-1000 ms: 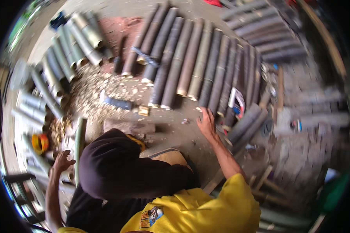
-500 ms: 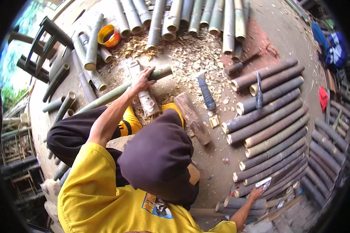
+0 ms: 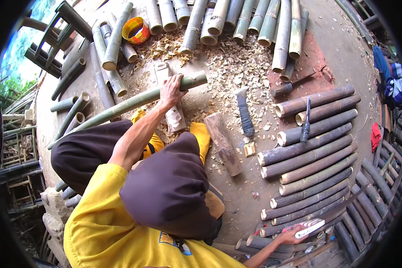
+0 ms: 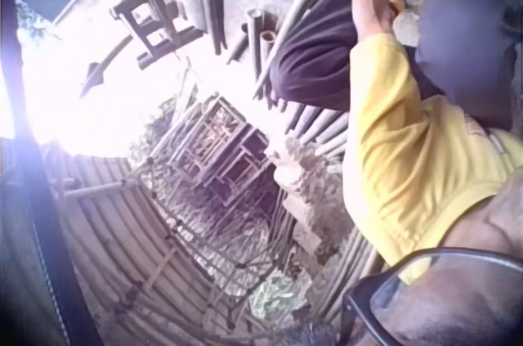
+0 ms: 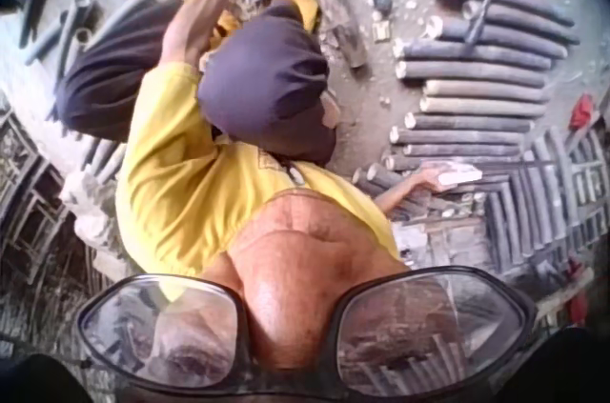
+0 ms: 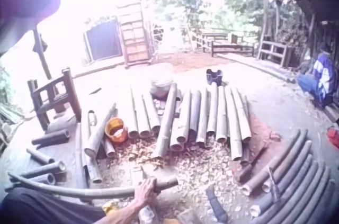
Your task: The person prepares bamboo poles by using a saw to cut them into sections and a mallet with a chisel-like tool to create holes or notches, while measuring dimensions with a tape measure.
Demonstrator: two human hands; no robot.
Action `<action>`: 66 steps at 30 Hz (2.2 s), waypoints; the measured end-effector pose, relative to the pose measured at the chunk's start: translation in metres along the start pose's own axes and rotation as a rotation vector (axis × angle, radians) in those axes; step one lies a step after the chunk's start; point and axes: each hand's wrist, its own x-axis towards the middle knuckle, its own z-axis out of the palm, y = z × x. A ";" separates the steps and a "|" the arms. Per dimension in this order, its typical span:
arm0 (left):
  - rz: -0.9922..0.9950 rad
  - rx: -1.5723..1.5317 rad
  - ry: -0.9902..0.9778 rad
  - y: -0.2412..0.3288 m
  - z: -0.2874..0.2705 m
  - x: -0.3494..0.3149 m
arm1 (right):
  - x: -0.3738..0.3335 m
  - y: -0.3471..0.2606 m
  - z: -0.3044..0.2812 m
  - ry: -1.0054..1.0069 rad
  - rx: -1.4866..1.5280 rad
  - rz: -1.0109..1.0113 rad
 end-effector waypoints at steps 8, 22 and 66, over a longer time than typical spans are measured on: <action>-0.091 -0.072 -0.047 -0.020 -0.003 0.007 | -0.037 -0.226 0.014 -0.500 0.654 -0.223; -0.900 -1.431 -0.212 -0.056 -0.019 0.089 | -0.129 -0.305 0.093 -1.008 0.932 -0.404; -0.103 0.081 -0.166 -0.124 -0.051 -0.025 | -0.162 -0.287 0.038 -1.139 0.701 -0.305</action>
